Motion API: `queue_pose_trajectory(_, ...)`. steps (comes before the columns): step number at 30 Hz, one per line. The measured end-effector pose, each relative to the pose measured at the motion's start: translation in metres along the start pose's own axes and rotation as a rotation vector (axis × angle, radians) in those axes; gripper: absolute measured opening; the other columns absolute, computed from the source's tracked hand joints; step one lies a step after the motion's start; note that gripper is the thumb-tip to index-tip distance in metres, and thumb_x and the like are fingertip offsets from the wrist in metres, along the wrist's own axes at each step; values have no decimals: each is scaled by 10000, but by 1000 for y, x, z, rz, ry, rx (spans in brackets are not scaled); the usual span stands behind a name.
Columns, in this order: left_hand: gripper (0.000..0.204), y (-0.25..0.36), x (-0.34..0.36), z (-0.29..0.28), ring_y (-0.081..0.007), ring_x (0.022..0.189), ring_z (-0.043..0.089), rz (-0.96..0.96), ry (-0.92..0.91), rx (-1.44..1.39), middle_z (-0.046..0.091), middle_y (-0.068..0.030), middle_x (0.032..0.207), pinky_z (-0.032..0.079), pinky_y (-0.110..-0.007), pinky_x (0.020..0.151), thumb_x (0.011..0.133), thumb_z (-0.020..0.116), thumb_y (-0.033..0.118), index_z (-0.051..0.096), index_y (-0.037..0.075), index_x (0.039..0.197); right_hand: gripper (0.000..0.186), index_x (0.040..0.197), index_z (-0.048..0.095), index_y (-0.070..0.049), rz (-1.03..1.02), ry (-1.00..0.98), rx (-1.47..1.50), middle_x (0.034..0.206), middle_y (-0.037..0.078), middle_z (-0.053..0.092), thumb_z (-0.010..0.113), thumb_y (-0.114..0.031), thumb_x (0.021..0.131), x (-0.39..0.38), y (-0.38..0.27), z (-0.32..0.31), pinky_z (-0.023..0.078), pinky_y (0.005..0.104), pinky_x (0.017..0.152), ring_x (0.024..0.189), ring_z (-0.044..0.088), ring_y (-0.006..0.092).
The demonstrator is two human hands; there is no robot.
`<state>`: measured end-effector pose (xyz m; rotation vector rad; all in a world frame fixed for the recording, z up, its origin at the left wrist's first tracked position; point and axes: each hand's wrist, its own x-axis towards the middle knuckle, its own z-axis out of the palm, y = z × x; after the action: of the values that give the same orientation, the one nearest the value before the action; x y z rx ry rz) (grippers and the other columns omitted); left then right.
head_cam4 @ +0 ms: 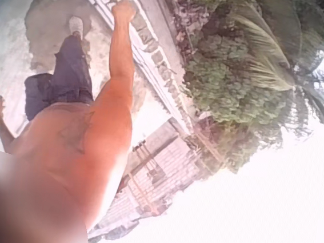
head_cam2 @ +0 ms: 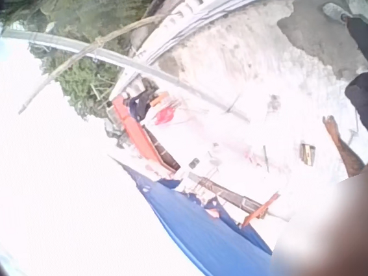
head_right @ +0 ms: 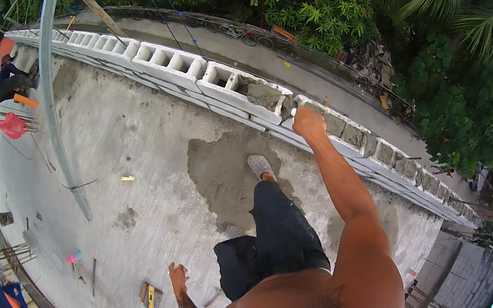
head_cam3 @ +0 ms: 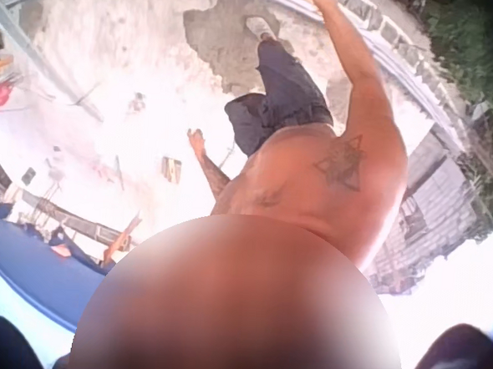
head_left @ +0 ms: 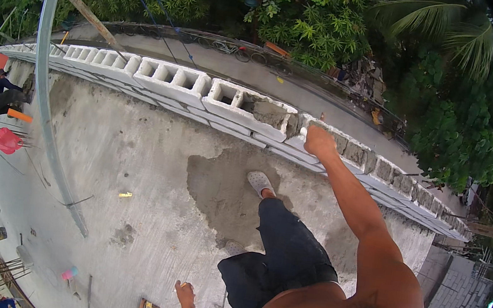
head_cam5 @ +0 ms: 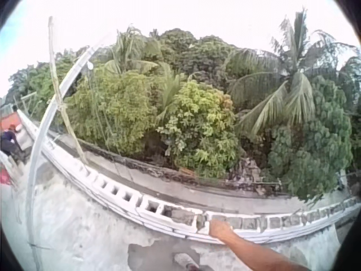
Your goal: The person scoops wet cement from a pile on the floor with a trowel and spreads it between hollow concrete blocks to form a wall. The person repeatedly applies mortar along the top of the block course and smooths the joints.
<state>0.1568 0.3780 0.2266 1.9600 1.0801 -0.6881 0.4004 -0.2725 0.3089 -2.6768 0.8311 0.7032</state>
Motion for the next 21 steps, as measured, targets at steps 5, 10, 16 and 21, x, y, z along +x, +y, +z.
queue_pose_trajectory(5, 720, 12, -41, 21, -301, 930, 639, -189, -51, 42, 570, -124, 1007, 542, -472, 685, 901, 528, 224, 215, 34, 1521, 435, 1215, 550, 20, 208, -94, 937, 850, 158, 647, 562, -341, 972, -20, 42, 23, 500, 397, 499, 599, 630, 240)
queue_pose_trajectory(10, 700, 78, -37, 37, -231, 940, 614, -85, -49, -20, 593, -108, 1038, 533, -416, 676, 905, 511, 229, 240, 19, 1516, 325, 1062, 493, -72, 480, -87, 1598, 701, 19, 473, 493, -395, 1019, 8, 0, 104, 379, 296, 389, 466, 440, 122)
queue_pose_trajectory(16, 694, 120, -56, 23, -207, 912, 613, -43, 48, 10, 595, -100, 1017, 523, -354, 645, 901, 515, 227, 251, 20, 1509, 394, 1144, 445, 2, 492, -10, 1272, 857, 255, 648, 421, -375, 1031, 18, -79, 119, 523, 459, 526, 642, 675, 350)
queue_pose_trajectory(21, 690, 120, -71, 21, -209, 901, 615, -89, 37, -14, 596, -108, 1000, 511, -330, 609, 891, 523, 211, 259, 22, 1500, 389, 1222, 396, 2, 525, 224, 1135, 1002, 368, 641, 424, -331, 1023, 43, -160, 123, 476, 611, 843, 957, 624, 532)
